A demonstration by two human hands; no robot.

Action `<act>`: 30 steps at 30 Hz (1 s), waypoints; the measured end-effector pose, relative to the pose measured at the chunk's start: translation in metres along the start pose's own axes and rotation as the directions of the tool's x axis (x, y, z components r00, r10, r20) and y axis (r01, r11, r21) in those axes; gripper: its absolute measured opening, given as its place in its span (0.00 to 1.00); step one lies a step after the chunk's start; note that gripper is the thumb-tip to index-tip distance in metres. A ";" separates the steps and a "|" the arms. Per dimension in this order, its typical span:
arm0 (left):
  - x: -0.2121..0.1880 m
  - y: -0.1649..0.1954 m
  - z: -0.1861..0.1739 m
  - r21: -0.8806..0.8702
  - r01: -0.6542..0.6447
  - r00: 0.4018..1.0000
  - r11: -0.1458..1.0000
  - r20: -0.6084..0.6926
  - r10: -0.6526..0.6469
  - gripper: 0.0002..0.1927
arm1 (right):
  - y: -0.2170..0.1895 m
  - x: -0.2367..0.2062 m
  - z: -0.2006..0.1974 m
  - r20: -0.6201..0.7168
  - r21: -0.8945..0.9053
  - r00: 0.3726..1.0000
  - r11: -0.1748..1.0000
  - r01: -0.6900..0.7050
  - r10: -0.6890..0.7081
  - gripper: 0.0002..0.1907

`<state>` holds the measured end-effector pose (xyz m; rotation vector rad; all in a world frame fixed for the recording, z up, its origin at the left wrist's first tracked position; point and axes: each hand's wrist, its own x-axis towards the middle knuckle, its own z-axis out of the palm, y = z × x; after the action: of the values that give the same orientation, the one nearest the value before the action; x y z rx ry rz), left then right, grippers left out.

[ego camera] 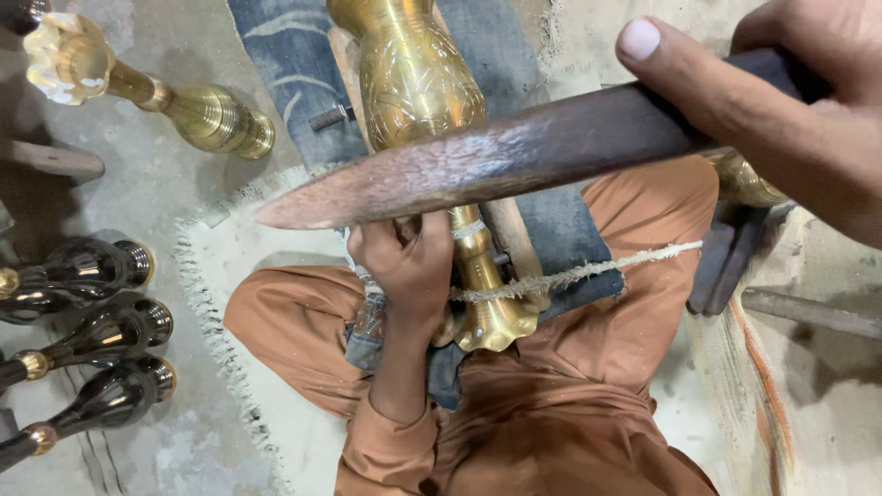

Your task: The person sits cross-legged on the floor with an engraved brass vase held against a padded rest. They hold a small punch against the vase surface and repeatedly strike it with a wooden mallet, working the pattern around the vase body and repositioning the vase as they go.

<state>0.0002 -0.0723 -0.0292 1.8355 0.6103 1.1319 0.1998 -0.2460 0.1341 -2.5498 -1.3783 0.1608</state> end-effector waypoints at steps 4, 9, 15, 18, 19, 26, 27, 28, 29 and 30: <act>0.005 0.004 0.005 -0.097 0.086 0.996 0.991 -0.006 -0.087 0.11 | -0.001 -0.003 0.011 0.003 0.266 0.933 0.899 -0.349 0.361 0.23; -0.004 -0.003 0.006 -0.041 0.079 0.996 0.996 -0.036 -0.080 0.13 | -0.003 0.003 0.009 -0.078 0.207 0.991 0.974 -0.088 0.106 0.20; -0.018 -0.030 0.006 0.126 -0.126 0.988 0.984 -0.069 0.135 0.13 | -0.002 0.011 0.004 -0.092 0.060 0.954 0.954 0.292 -0.286 0.19; -0.023 -0.035 0.005 0.118 -0.104 0.992 0.988 -0.055 0.111 0.12 | 0.004 0.011 0.007 -0.100 0.021 0.927 0.931 0.364 -0.360 0.18; -0.023 -0.035 0.004 0.142 -0.132 0.989 0.981 -0.053 0.141 0.12 | 0.007 0.011 0.008 -0.105 0.028 0.924 0.927 0.373 -0.369 0.19; -0.009 -0.017 0.003 0.168 -0.150 0.988 0.974 -0.007 0.154 0.12 | 0.015 0.010 0.005 -0.087 -0.119 0.840 0.843 0.525 -0.535 0.21; -0.007 -0.012 0.003 0.178 -0.151 0.988 0.972 -0.001 0.154 0.11 | 0.012 0.011 0.004 -0.081 -0.149 0.812 0.813 0.563 -0.578 0.21; -0.003 -0.009 0.002 0.193 -0.156 0.987 0.969 0.004 0.158 0.11 | 0.009 0.012 0.001 -0.094 -0.120 0.818 0.822 0.557 -0.568 0.22; 0.001 -0.005 0.000 0.204 -0.161 0.987 0.966 0.016 0.161 0.11 | 0.005 0.013 0.000 -0.112 -0.071 0.834 0.841 0.536 -0.541 0.22; 0.004 -0.001 -0.001 0.186 -0.176 0.984 0.967 0.036 0.172 0.11 | -0.001 0.013 -0.001 -0.127 0.013 0.879 0.885 0.465 -0.460 0.20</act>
<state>0.0015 -0.0680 -0.0284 2.0939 0.5697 1.2037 0.2068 -0.2347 0.1352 -2.0765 -1.8601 -0.0490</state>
